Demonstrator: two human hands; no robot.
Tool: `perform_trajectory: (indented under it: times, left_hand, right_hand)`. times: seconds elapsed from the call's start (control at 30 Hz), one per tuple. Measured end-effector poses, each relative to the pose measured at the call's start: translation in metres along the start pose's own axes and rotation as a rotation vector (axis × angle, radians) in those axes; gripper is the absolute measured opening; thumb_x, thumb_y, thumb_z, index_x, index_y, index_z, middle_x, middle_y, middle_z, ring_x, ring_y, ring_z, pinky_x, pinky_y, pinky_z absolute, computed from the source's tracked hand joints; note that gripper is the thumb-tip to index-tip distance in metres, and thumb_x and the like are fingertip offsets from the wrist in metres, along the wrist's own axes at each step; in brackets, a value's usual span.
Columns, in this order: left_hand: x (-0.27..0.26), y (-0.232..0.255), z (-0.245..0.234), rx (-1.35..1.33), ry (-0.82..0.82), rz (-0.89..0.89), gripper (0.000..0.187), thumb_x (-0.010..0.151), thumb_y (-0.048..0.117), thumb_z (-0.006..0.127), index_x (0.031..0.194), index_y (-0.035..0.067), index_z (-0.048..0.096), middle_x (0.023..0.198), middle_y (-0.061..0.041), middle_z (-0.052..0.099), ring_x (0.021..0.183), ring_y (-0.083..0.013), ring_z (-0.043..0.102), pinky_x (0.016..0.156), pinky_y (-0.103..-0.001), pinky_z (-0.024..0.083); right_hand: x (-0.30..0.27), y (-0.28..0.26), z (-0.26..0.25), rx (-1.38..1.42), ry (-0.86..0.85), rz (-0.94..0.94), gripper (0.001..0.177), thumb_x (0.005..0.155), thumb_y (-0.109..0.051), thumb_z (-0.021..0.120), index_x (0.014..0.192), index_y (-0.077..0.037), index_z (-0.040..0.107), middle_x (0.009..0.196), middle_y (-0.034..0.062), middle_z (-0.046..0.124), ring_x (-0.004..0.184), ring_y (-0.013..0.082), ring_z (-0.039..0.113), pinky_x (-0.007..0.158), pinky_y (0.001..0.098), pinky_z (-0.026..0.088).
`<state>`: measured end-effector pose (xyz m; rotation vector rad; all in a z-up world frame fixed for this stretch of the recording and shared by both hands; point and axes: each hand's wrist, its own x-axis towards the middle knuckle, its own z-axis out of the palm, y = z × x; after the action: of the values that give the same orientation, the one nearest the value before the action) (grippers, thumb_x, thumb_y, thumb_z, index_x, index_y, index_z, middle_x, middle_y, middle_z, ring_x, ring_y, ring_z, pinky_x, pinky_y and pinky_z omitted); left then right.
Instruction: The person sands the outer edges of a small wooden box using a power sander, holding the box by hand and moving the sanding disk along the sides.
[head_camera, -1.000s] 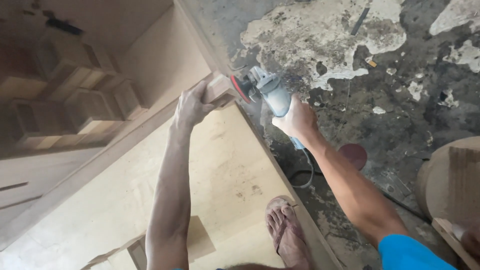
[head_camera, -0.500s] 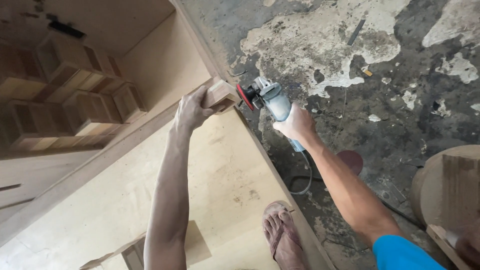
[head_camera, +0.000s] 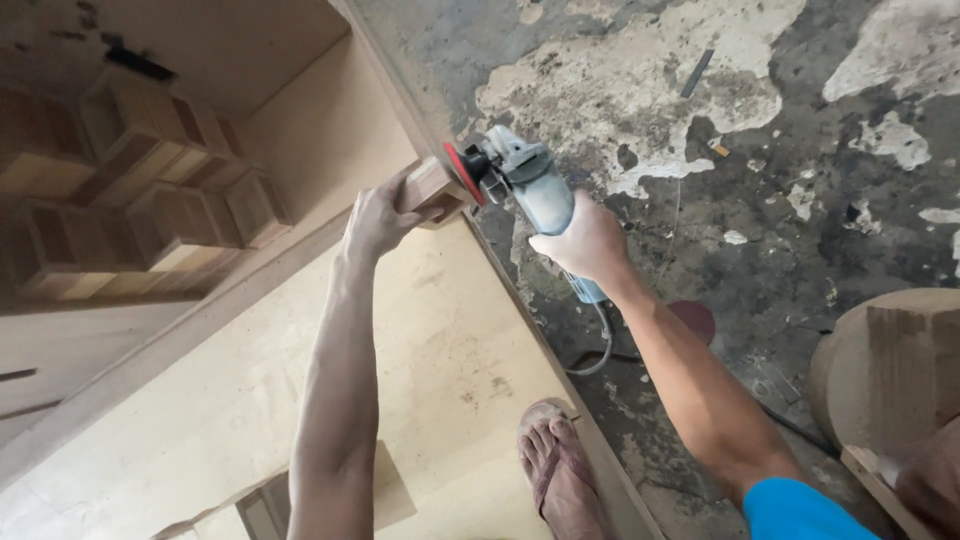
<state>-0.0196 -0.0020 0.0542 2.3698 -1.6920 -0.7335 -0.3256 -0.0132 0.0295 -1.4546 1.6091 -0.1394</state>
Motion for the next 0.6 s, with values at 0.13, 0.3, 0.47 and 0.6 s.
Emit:
perform_trajectory:
  times: [0.13, 0.3, 0.47, 0.6]
  left_hand:
    - [-0.011, -0.04, 0.016, -0.338, 0.11, -0.049, 0.07, 0.072, 0.043, 0.096, 0.134, 0.03, 0.068, 0.134, -0.012, 0.071, 0.133, -0.0353, 0.061, 0.108, -0.051, 0.055]
    - [-0.052, -0.079, 0.033, -0.581, 0.239, -0.023, 0.096, 0.076, 0.022, 0.098, 0.155, 0.004, 0.046, 0.156, -0.042, 0.037, 0.15, -0.0568, 0.028, 0.121, -0.065, 0.036]
    - [-0.042, -0.079, 0.03, -0.298, 0.132, -0.066, 0.082, 0.074, 0.037, 0.097, 0.143, 0.021, 0.055, 0.139, -0.014, 0.068, 0.136, -0.039, 0.059, 0.118, -0.062, 0.044]
    - [0.014, -0.087, 0.054, 0.131, -0.019, -0.007, 0.064, 0.078, 0.035, 0.087, 0.132, 0.024, 0.055, 0.129, -0.008, 0.071, 0.127, -0.0357, 0.066, 0.108, -0.057, 0.053]
  right_hand:
    - [-0.019, 0.007, -0.022, 0.116, -0.004, 0.011, 0.078, 0.063, -0.04, 0.084, 0.132, -0.006, 0.065, 0.125, 0.0261, 0.073, 0.127, 0.0455, 0.065, 0.107, 0.0588, 0.054]
    - [-0.01, 0.051, -0.042, 0.022, -0.001, 0.053, 0.078, 0.068, -0.04, 0.085, 0.133, -0.004, 0.065, 0.126, 0.0273, 0.072, 0.127, 0.0472, 0.065, 0.105, 0.0601, 0.053]
    - [0.004, 0.087, -0.017, -0.047, 0.007, 0.134, 0.077, 0.07, -0.039, 0.089, 0.135, -0.004, 0.066, 0.125, 0.0239, 0.074, 0.123, 0.0472, 0.067, 0.1, 0.061, 0.055]
    - [-0.003, 0.07, -0.007, -0.019, -0.03, 0.114, 0.081, 0.067, -0.039, 0.088, 0.137, -0.005, 0.065, 0.127, 0.0219, 0.073, 0.126, 0.0442, 0.066, 0.101, 0.0587, 0.055]
